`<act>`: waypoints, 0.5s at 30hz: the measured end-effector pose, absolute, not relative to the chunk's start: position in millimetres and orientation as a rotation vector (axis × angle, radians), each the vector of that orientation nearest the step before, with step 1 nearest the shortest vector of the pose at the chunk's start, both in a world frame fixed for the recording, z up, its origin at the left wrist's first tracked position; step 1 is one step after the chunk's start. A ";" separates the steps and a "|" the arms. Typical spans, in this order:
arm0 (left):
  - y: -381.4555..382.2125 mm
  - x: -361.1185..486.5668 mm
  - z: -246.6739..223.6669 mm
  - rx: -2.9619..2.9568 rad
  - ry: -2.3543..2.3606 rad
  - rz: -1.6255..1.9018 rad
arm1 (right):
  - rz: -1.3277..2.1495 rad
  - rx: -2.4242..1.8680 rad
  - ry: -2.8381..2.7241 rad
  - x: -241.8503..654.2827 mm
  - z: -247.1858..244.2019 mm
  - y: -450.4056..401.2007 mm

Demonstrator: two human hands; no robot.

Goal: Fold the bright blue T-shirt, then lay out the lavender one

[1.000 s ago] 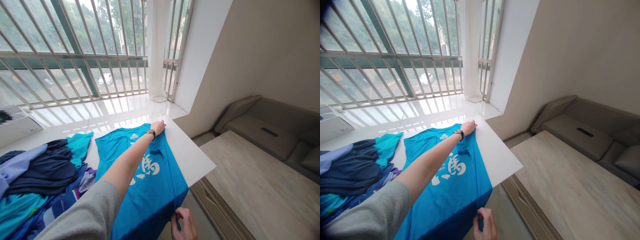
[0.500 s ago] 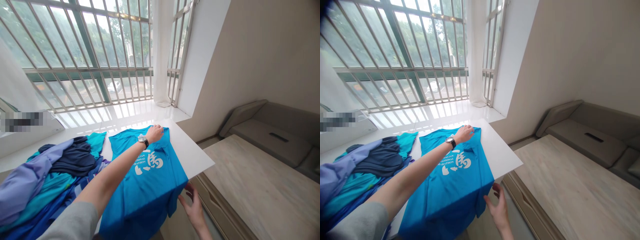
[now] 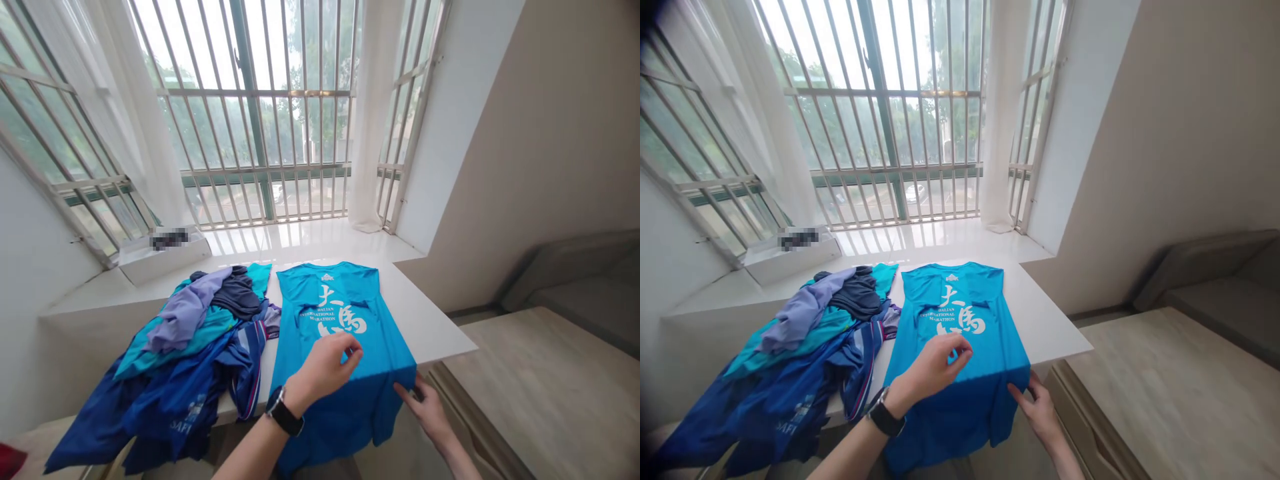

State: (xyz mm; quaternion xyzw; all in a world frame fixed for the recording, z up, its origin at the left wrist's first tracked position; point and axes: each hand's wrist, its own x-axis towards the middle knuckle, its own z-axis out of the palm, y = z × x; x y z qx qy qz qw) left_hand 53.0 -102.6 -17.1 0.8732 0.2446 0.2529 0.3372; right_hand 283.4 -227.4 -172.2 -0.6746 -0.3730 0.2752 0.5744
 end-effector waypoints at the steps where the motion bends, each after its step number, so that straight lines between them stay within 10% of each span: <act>1: -119.2 55.8 -21.9 2.270 0.611 0.639 | 0.679 -1.573 -0.847 282.1 -170.9 -231.1; 15: -187.2 80.8 -140.0 1.596 0.772 0.455 | 1.135 -1.574 -0.654 237.8 -194.5 -279.5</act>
